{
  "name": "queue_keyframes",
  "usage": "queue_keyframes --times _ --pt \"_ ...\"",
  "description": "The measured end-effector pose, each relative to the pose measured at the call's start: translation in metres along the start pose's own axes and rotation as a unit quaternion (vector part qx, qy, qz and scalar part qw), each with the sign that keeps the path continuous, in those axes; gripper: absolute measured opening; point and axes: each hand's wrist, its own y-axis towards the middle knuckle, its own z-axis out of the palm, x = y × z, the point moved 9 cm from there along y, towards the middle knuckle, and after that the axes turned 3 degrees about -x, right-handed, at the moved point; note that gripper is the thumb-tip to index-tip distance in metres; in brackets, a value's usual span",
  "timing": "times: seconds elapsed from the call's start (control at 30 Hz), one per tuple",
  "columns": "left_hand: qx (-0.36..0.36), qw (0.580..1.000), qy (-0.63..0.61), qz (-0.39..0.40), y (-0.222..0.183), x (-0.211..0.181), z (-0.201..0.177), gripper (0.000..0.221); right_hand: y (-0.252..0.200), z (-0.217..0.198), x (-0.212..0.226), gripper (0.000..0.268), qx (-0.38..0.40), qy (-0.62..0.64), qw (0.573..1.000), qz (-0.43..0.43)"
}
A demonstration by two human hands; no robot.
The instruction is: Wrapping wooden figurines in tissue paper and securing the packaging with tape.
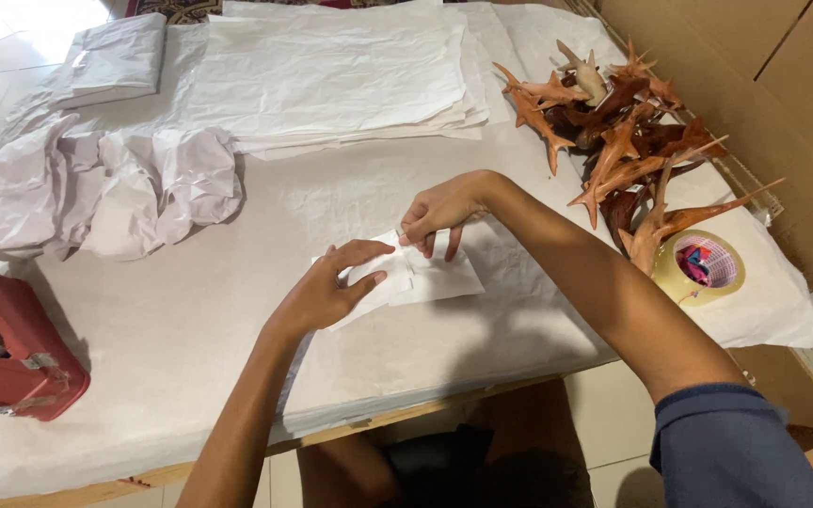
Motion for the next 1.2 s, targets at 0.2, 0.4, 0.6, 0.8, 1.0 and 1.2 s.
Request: queue_keyframes --times 0.2,0.4,0.6,0.8,1.0,1.2 --pt "-0.021 1.0 0.004 -0.022 -0.003 0.032 0.003 0.038 0.011 0.008 -0.002 0.027 0.016 0.016 0.999 -0.032" --pt "-0.006 1.0 0.011 -0.027 -0.005 0.038 0.008 0.034 0.022 0.01 -0.003 0.024 0.018 0.048 0.995 -0.08" --pt "-0.006 1.0 0.015 -0.015 -0.005 0.017 0.007 0.03 0.029 0.01 -0.016 0.025 0.021 0.04 0.996 -0.081" --pt "-0.019 1.0 -0.001 -0.011 -0.003 0.01 0.005 0.027 0.03 0.01 -0.019 0.026 0.011 -0.007 0.998 -0.063" --pt "-0.005 1.0 0.022 -0.012 -0.001 0.009 0.004 0.024 0.032 0.008 -0.02 0.029 0.002 -0.077 0.996 -0.036" --pt "0.033 0.994 0.1 0.008 0.001 -0.01 0.006 0.022 0.033 0.006 -0.02 0.029 -0.01 -0.129 0.992 0.0"
